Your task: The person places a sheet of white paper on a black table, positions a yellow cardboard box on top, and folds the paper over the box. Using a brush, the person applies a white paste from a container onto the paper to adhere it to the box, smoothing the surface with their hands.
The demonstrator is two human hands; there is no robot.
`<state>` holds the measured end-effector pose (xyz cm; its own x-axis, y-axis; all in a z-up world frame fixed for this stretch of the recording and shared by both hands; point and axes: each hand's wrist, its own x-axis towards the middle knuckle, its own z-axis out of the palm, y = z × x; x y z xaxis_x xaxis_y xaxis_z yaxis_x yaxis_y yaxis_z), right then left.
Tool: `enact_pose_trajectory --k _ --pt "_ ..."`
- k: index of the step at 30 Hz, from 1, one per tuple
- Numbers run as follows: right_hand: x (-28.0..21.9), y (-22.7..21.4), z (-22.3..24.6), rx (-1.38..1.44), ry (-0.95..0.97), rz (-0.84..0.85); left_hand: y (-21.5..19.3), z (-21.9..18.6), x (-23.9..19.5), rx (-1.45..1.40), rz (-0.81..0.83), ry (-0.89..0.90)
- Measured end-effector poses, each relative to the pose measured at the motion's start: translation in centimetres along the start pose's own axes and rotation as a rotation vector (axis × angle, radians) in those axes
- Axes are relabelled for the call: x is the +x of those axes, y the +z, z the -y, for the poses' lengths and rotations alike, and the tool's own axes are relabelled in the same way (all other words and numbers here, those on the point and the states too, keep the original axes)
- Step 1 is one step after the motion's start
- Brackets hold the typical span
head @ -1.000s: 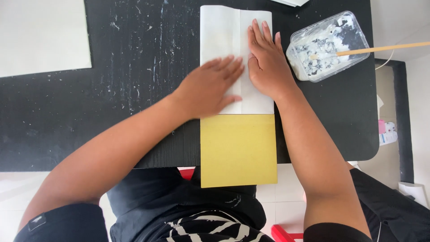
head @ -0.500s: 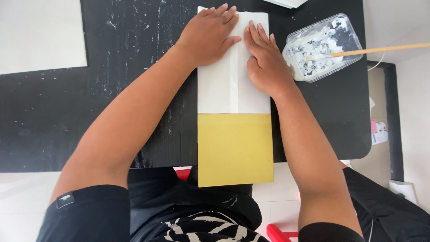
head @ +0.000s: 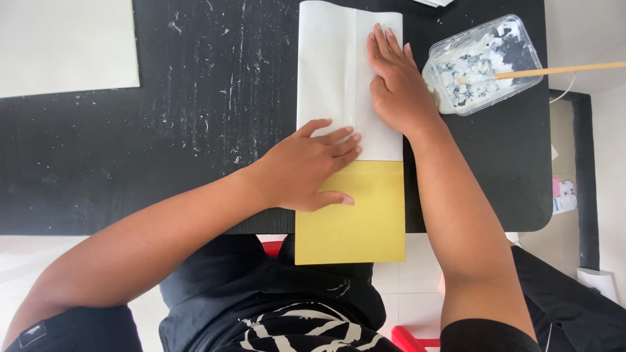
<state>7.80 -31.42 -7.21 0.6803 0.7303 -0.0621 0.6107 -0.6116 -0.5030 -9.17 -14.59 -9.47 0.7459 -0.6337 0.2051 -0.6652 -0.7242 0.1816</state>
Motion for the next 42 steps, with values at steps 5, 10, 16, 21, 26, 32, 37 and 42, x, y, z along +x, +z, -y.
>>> enact_pose_trajectory --k 5,10,16,21,26,32,37,42 --pt "0.1 0.2 -0.4 0.019 -0.012 -0.011 -0.7 2.8 1.1 0.010 -0.075 -0.056" --pt "0.1 -0.1 -0.5 -0.005 -0.010 -0.015 -0.3 3.9 1.3 0.148 -0.119 -0.067" --pt "0.0 0.0 0.4 0.021 0.027 0.002 -1.5 1.9 0.7 0.249 0.014 0.007" --pt "-0.1 0.3 -0.3 0.017 -0.010 -0.012 -2.3 2.2 1.1 -0.101 -0.124 -0.045" --pt "0.3 0.7 -0.6 -0.063 -0.041 -0.045 -0.3 3.2 0.4 0.136 -0.153 -0.063" --pt "0.2 0.6 -0.4 -0.037 -0.031 -0.035 0.0 3.2 0.3 0.142 -0.149 -0.072" --pt "0.0 0.7 -0.4 -0.038 -0.030 -0.035 -0.4 3.3 0.4 0.152 -0.159 -0.041" --pt "0.0 0.6 -0.3 -0.024 -0.020 -0.030 -1.0 3.9 0.3 0.156 -0.149 0.012"
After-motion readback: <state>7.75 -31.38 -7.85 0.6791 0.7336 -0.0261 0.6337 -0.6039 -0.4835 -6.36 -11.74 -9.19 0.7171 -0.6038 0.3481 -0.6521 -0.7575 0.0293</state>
